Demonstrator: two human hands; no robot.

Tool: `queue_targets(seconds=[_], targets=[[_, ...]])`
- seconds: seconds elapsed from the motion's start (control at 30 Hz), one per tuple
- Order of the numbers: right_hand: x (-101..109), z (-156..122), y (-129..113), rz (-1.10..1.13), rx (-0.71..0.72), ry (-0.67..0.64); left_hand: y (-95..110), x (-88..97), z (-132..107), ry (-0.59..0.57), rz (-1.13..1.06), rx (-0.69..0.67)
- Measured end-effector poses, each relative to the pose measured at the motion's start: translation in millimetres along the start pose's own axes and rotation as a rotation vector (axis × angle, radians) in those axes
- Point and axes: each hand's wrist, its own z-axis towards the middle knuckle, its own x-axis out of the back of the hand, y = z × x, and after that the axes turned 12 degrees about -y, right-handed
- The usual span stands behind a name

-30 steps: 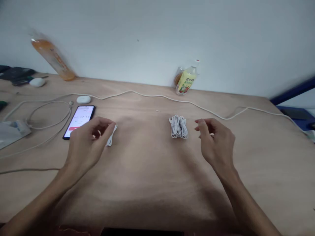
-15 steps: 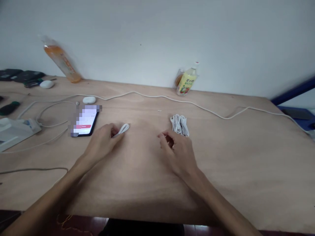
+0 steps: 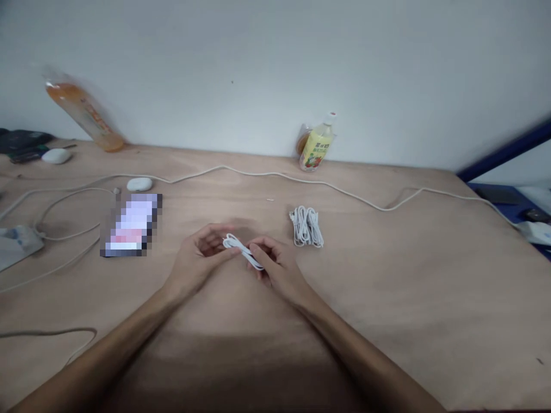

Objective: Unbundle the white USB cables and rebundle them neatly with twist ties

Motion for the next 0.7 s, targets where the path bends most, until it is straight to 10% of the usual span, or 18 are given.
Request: queue_targets(seconds=[0.2,0.7], targets=[[0,-3,9,0.046,0.105,0.068,-2,-6.6,-7,0.015,-0.239,0.135],[-9,-8,11,-0.252,0.237,0.23,0,-16.0,-8,-0.129,-0.039,0.058]])
